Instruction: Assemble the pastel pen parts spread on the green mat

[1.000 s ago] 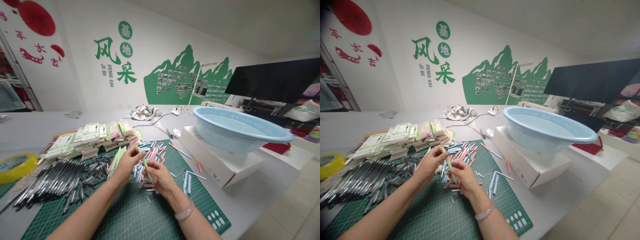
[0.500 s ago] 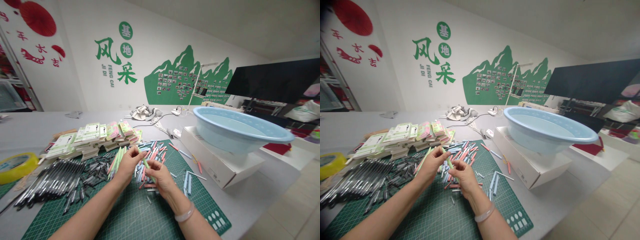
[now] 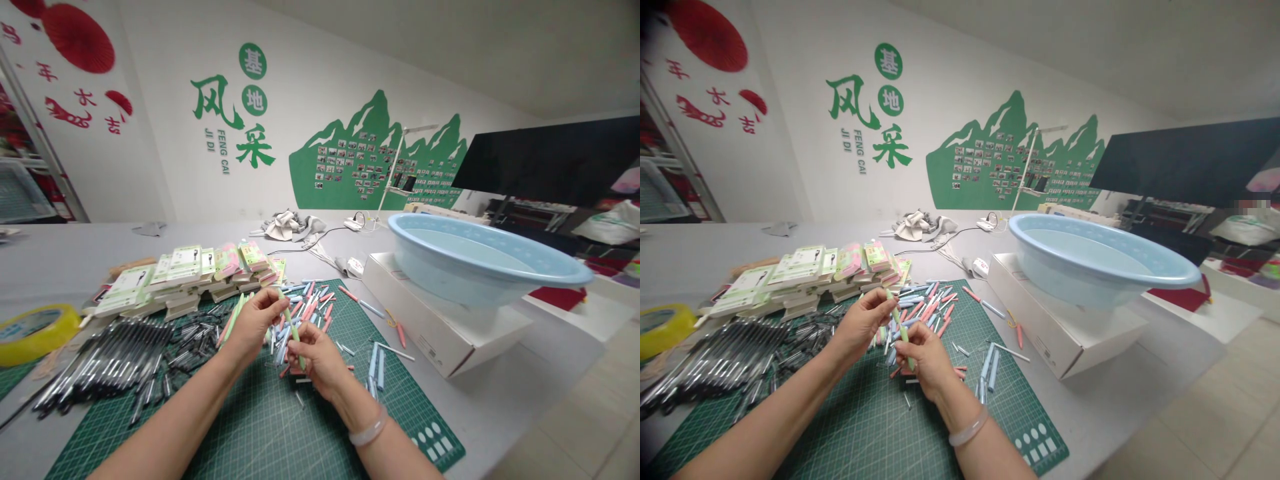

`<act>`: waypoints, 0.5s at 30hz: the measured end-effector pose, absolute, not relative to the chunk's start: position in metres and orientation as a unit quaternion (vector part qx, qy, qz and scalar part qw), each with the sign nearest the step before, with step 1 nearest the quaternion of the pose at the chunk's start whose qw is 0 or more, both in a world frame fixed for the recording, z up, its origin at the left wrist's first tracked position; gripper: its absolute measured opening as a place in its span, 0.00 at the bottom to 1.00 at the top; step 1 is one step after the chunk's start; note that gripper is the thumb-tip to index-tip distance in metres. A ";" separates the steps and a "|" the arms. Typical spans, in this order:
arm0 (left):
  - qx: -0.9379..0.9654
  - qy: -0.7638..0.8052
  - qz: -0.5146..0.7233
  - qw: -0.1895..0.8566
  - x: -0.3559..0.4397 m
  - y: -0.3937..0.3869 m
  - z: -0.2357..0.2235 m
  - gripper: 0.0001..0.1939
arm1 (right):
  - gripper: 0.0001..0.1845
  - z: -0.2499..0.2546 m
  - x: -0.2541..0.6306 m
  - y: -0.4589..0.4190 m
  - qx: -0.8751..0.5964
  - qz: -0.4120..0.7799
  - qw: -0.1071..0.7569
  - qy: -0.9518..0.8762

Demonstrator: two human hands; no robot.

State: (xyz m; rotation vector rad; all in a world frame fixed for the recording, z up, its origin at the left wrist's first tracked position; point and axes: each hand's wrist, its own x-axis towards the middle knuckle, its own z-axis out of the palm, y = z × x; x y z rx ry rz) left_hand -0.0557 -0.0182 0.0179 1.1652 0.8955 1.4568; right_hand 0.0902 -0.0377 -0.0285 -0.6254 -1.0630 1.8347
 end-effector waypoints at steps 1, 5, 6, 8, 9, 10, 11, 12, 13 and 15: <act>0.485 0.369 0.609 0.507 -0.056 -0.018 0.017 0.12 | 0.16 -0.030 0.090 -0.038 -0.254 0.740 0.450 -0.430; 0.480 0.363 0.605 0.521 -0.055 -0.018 0.018 0.11 | 0.14 -0.029 0.089 -0.038 -0.247 0.738 0.443 -0.445; 0.477 0.367 0.606 0.520 -0.055 -0.019 0.019 0.12 | 0.13 -0.028 0.089 -0.038 -0.245 0.733 0.447 -0.450; 0.476 0.374 0.606 0.516 -0.055 -0.019 0.020 0.12 | 0.14 -0.024 0.089 -0.039 -0.240 0.726 0.450 -0.461; 0.477 0.375 0.605 0.516 -0.055 -0.019 0.020 0.12 | 0.16 -0.022 0.089 -0.040 -0.239 0.725 0.447 -0.466; 0.475 0.375 0.604 0.518 -0.056 -0.019 0.021 0.12 | 0.19 -0.020 0.089 -0.041 -0.239 0.726 0.441 -0.470; 0.470 0.374 0.605 0.522 -0.056 -0.019 0.021 0.12 | 0.21 -0.018 0.089 -0.042 -0.239 0.729 0.433 -0.473; 0.463 0.373 0.607 0.528 -0.057 -0.018 0.021 0.13 | 0.22 -0.017 0.089 -0.042 -0.239 0.732 0.427 -0.474; 0.453 0.372 0.611 0.532 -0.058 -0.018 0.022 0.13 | 0.22 -0.016 0.089 -0.043 -0.237 0.735 0.423 -0.474; 0.431 0.362 0.628 0.538 -0.060 -0.017 0.025 0.12 | 0.22 -0.015 0.089 -0.043 -0.236 0.740 0.419 -0.469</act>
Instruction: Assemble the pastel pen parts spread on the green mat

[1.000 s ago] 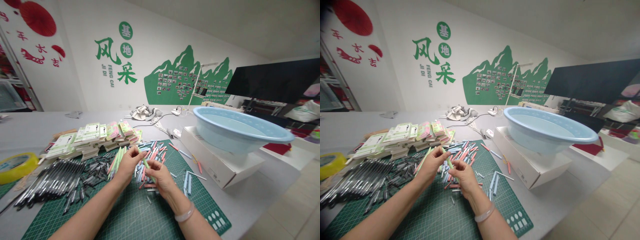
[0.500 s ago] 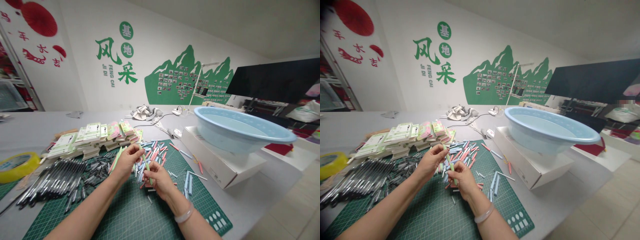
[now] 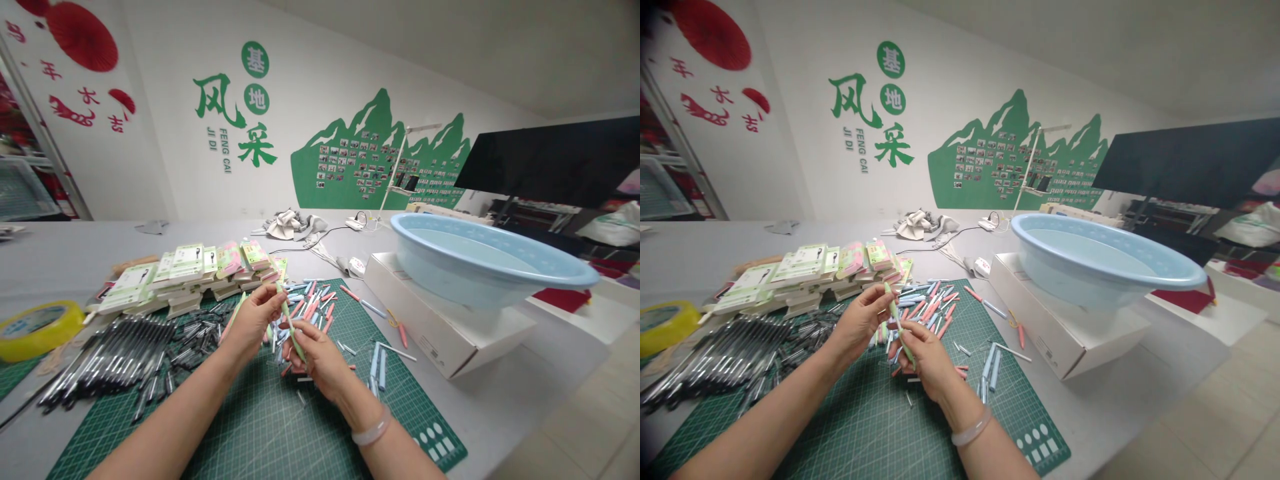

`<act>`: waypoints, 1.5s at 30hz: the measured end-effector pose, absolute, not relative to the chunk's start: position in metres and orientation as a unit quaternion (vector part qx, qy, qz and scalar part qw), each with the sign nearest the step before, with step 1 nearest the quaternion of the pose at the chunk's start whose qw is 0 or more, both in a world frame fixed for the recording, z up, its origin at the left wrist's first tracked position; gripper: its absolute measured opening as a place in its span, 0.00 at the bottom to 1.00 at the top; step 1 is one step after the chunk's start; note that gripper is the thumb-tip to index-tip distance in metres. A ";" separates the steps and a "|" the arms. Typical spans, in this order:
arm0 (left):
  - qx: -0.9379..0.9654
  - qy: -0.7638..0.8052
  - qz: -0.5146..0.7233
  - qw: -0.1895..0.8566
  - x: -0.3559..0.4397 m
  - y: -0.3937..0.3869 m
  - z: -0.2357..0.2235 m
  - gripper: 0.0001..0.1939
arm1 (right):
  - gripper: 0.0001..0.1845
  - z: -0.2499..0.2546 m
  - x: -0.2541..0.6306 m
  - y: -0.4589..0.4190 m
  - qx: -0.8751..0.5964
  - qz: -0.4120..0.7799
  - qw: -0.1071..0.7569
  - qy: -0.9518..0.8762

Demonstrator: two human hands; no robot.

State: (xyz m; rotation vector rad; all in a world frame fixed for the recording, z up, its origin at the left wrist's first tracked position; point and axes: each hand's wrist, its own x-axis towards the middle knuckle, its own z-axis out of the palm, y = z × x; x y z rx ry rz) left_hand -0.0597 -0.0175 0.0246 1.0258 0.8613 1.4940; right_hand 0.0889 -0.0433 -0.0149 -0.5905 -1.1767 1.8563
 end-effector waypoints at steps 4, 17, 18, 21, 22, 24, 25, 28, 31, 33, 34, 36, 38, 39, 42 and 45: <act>0.376 0.333 0.671 0.545 -0.065 -0.016 0.030 0.11 | 0.21 -0.017 0.090 -0.043 -0.241 0.740 0.420 -0.467; 0.670 0.544 0.281 0.419 -0.100 -0.016 0.019 0.10 | 0.16 -0.022 0.095 -0.030 -0.237 0.725 0.482 -0.431; 0.678 0.563 0.233 0.412 -0.102 -0.018 0.011 0.10 | 0.15 -0.022 0.096 -0.029 -0.237 0.724 0.484 -0.429; 0.672 0.589 0.221 0.389 -0.102 -0.023 -0.014 0.13 | 0.15 -0.019 0.097 -0.030 -0.241 0.723 0.485 -0.428; 0.670 0.592 0.241 0.378 -0.102 -0.024 -0.019 0.14 | 0.15 -0.019 0.097 -0.030 -0.241 0.722 0.486 -0.428; 0.669 0.594 0.266 0.358 -0.099 -0.025 -0.022 0.15 | 0.15 -0.020 0.097 -0.030 -0.241 0.721 0.488 -0.430; 0.674 0.594 0.268 0.348 -0.097 -0.024 -0.020 0.15 | 0.15 -0.020 0.097 -0.030 -0.240 0.720 0.489 -0.431; 0.690 0.580 0.299 0.314 -0.090 -0.021 0.002 0.09 | 0.15 -0.023 0.095 -0.029 -0.242 0.714 0.492 -0.435; 0.655 0.557 0.385 0.335 -0.080 -0.021 0.030 0.10 | 0.15 -0.025 0.094 -0.029 -0.238 0.710 0.497 -0.439; 0.619 0.519 0.426 0.407 -0.072 -0.023 0.040 0.15 | 0.15 -0.026 0.092 -0.029 -0.233 0.711 0.495 -0.442; 0.600 0.501 0.434 0.448 -0.068 -0.025 0.041 0.16 | 0.15 -0.026 0.092 -0.030 -0.231 0.712 0.494 -0.443; 0.568 0.472 0.442 0.509 -0.062 -0.027 0.039 0.16 | 0.15 -0.027 0.090 -0.031 -0.228 0.713 0.492 -0.445; 0.544 0.454 0.463 0.533 -0.058 -0.027 0.033 0.13 | 0.16 -0.027 0.089 -0.032 -0.227 0.712 0.490 -0.448; 0.534 0.445 0.477 0.538 -0.057 -0.027 0.031 0.12 | 0.16 -0.027 0.089 -0.033 -0.228 0.712 0.488 -0.450; 0.506 0.417 0.517 0.551 -0.058 -0.025 0.028 0.11 | 0.16 -0.027 0.089 -0.033 -0.232 0.713 0.482 -0.454; 0.479 0.396 0.561 0.547 -0.065 -0.021 0.030 0.11 | 0.17 -0.026 0.091 -0.033 -0.228 0.723 0.468 -0.454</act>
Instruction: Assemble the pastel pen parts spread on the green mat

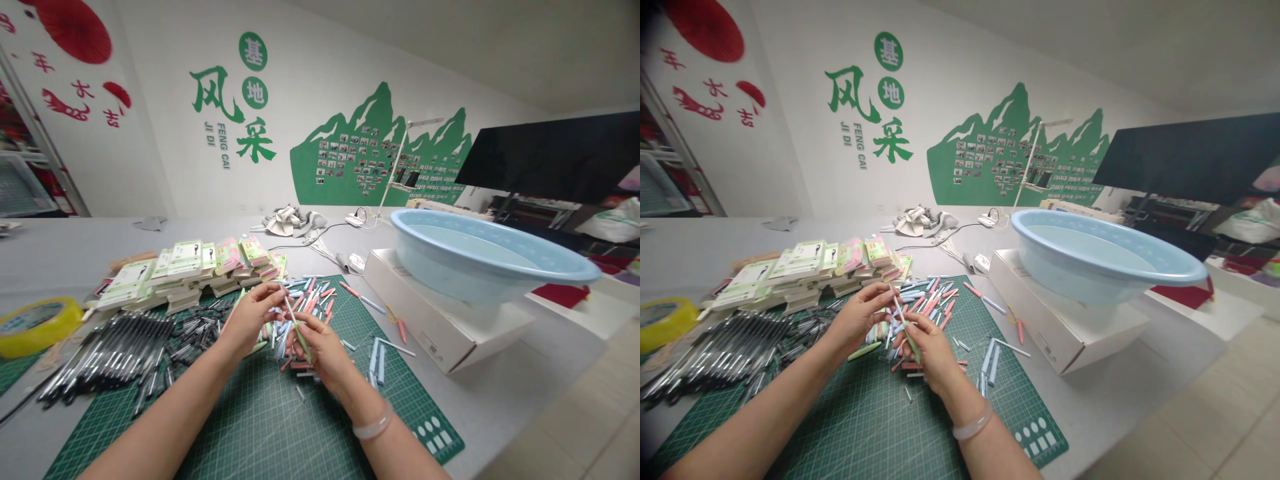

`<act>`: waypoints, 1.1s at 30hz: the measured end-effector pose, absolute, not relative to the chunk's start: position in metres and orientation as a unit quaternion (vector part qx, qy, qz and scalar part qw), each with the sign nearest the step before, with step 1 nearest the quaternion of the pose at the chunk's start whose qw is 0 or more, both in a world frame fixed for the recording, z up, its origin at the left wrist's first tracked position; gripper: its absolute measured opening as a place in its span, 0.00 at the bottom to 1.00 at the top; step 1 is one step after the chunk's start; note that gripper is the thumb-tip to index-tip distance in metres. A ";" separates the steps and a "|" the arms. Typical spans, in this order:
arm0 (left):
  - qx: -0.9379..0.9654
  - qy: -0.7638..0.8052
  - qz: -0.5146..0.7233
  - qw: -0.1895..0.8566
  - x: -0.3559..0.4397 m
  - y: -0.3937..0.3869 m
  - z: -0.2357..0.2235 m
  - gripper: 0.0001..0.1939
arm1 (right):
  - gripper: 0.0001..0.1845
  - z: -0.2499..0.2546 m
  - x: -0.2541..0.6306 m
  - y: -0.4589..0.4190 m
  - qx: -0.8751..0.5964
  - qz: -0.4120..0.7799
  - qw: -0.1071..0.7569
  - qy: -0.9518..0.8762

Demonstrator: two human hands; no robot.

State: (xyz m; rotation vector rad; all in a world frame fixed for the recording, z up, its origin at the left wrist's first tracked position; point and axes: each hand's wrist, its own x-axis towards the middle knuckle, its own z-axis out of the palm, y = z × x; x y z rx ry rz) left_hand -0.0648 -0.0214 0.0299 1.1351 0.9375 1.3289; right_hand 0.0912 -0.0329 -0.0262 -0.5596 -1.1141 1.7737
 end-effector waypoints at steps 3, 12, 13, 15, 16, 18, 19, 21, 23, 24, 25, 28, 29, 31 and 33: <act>0.437 0.385 0.616 0.531 -0.075 -0.017 0.032 0.11 | 0.14 -0.023 0.094 -0.033 -0.216 0.731 0.450 -0.466; 0.409 0.395 0.636 0.522 -0.091 -0.015 0.042 0.13 | 0.11 -0.018 0.098 -0.036 -0.228 0.737 0.444 -0.456; 0.442 0.411 0.606 0.518 -0.091 -0.016 0.043 0.12 | 0.12 -0.019 0.099 -0.035 -0.233 0.748 0.440 -0.439; 0.539 0.463 0.484 0.511 -0.092 -0.018 0.041 0.10 | 0.15 -0.020 0.102 -0.033 -0.244 0.768 0.442 -0.394; 0.586 0.494 0.398 0.504 -0.093 -0.020 0.038 0.09 | 0.16 -0.021 0.104 -0.032 -0.247 0.775 0.450 -0.370; 0.643 0.551 0.229 0.481 -0.093 -0.026 0.028 0.06 | 0.19 -0.022 0.107 -0.028 -0.247 0.778 0.477 -0.327; 0.653 0.575 0.163 0.465 -0.092 -0.030 0.022 0.05 | 0.21 -0.022 0.108 -0.026 -0.245 0.775 0.493 -0.309; 0.668 0.600 0.070 0.435 -0.090 -0.040 0.012 0.03 | 0.21 -0.024 0.109 -0.023 -0.243 0.769 0.518 -0.285; 0.687 0.617 0.011 0.384 -0.087 -0.050 0.006 0.05 | 0.19 -0.026 0.110 -0.020 -0.242 0.764 0.537 -0.264; 0.701 0.626 -0.007 0.342 -0.086 -0.055 0.006 0.05 | 0.18 -0.028 0.110 -0.019 -0.243 0.764 0.542 -0.252; 0.716 0.637 -0.017 0.286 -0.083 -0.058 0.007 0.05 | 0.17 -0.031 0.110 -0.017 -0.247 0.765 0.546 -0.237; 0.743 0.661 0.016 0.105 -0.071 -0.066 0.016 0.07 | 0.14 -0.039 0.108 -0.014 -0.271 0.767 0.549 -0.194; 0.751 0.655 0.051 0.069 -0.065 -0.067 0.019 0.10 | 0.13 -0.041 0.107 -0.012 -0.277 0.766 0.548 -0.188; 0.777 0.611 0.143 0.058 -0.052 -0.070 0.022 0.15 | 0.10 -0.047 0.106 -0.010 -0.278 0.761 0.549 -0.205; 0.814 0.527 0.226 0.091 -0.038 -0.072 0.020 0.17 | 0.07 -0.051 0.104 -0.009 -0.275 0.751 0.545 -0.252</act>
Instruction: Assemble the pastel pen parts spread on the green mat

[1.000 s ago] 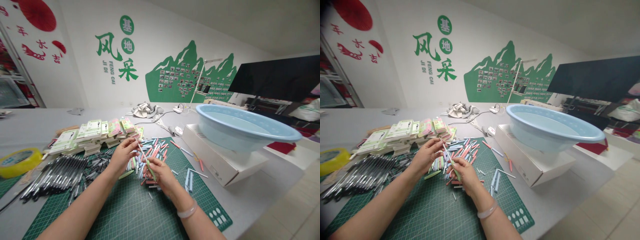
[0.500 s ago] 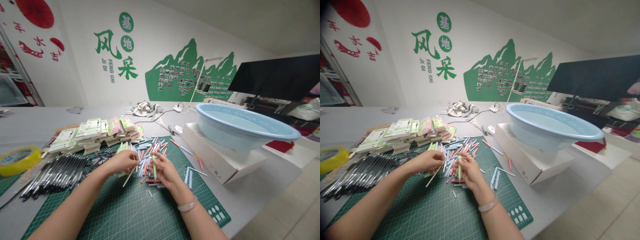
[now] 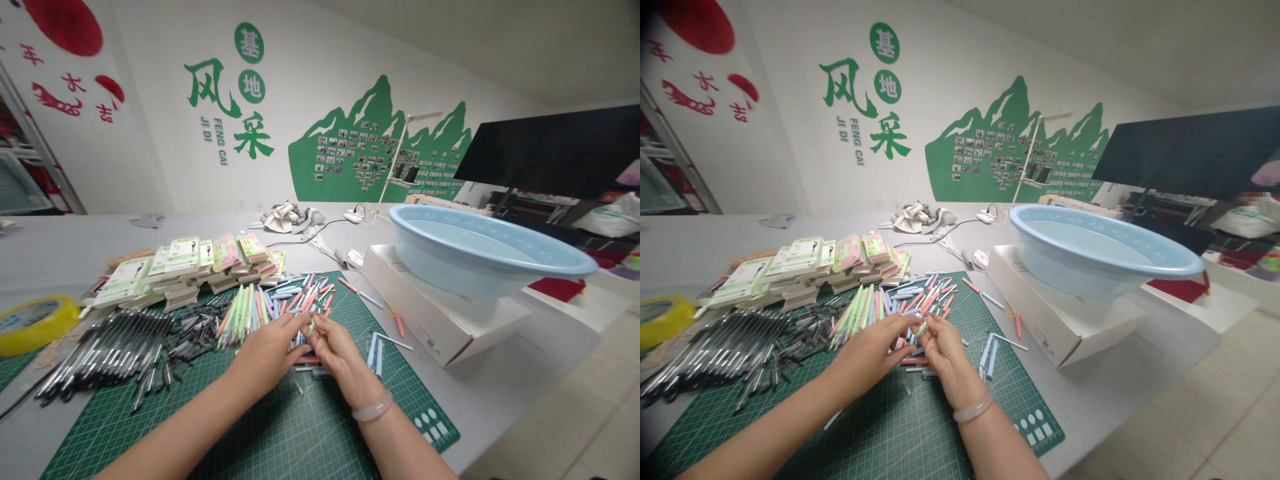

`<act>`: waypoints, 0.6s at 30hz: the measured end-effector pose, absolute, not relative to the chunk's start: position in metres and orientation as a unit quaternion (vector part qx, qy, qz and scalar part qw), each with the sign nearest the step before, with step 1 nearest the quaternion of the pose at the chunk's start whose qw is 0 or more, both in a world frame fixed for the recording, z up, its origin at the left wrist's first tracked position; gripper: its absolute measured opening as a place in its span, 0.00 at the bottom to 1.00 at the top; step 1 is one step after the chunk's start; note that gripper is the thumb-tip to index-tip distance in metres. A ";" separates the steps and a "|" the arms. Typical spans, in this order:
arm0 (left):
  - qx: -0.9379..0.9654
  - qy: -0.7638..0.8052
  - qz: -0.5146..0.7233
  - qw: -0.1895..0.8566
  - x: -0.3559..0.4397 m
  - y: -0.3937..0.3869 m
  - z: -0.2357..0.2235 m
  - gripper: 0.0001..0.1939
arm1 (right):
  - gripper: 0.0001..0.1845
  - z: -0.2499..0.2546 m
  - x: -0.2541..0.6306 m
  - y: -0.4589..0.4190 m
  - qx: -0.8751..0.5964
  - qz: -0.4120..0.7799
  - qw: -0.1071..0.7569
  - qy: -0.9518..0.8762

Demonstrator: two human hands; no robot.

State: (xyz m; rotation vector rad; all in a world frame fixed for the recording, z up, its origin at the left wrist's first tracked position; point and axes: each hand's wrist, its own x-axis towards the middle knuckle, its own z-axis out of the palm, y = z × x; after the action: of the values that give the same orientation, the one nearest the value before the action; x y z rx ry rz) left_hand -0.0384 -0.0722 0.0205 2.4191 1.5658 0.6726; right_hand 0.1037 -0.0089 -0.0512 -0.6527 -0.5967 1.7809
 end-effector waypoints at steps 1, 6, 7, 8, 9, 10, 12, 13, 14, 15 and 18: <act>0.821 0.498 0.260 0.105 -0.033 -0.072 0.018 0.16 | 0.05 -0.053 0.103 -0.009 -0.277 0.745 0.542 -0.272; 0.792 0.448 0.388 0.145 -0.030 -0.059 0.013 0.11 | 0.03 -0.055 0.097 -0.012 -0.268 0.771 0.522 -0.245; 0.776 0.446 0.417 0.156 -0.032 -0.054 0.015 0.10 | 0.04 -0.054 0.097 -0.014 -0.259 0.787 0.513 -0.226; 0.757 0.447 0.445 0.169 -0.035 -0.050 0.018 0.09 | 0.05 -0.052 0.097 -0.015 -0.252 0.800 0.504 -0.207; 0.735 0.452 0.471 0.183 -0.037 -0.046 0.020 0.08 | 0.06 -0.051 0.097 -0.016 -0.249 0.810 0.497 -0.189; 0.713 0.459 0.492 0.197 -0.039 -0.043 0.022 0.09 | 0.07 -0.049 0.098 -0.017 -0.249 0.815 0.493 -0.173; 0.675 0.476 0.518 0.224 -0.041 -0.038 0.024 0.12 | 0.07 -0.047 0.098 -0.018 -0.254 0.819 0.491 -0.156; 0.659 0.483 0.527 0.233 -0.041 -0.036 0.023 0.13 | 0.07 -0.046 0.099 -0.018 -0.253 0.820 0.488 -0.156; 0.646 0.488 0.534 0.241 -0.041 -0.035 0.022 0.14 | 0.07 -0.046 0.098 -0.018 -0.248 0.824 0.483 -0.162; 0.636 0.491 0.541 0.246 -0.041 -0.035 0.021 0.13 | 0.08 -0.046 0.098 -0.019 -0.240 0.828 0.476 -0.172; 0.613 0.496 0.560 0.256 -0.040 -0.035 0.017 0.11 | 0.09 -0.044 0.096 -0.021 -0.222 0.836 0.462 -0.195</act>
State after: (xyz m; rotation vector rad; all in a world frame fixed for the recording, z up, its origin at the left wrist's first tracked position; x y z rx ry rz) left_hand -0.0401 -0.0350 0.0168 1.6636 1.3461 1.5194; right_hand 0.0961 -0.0213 -0.0443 -0.5462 -0.4790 2.0575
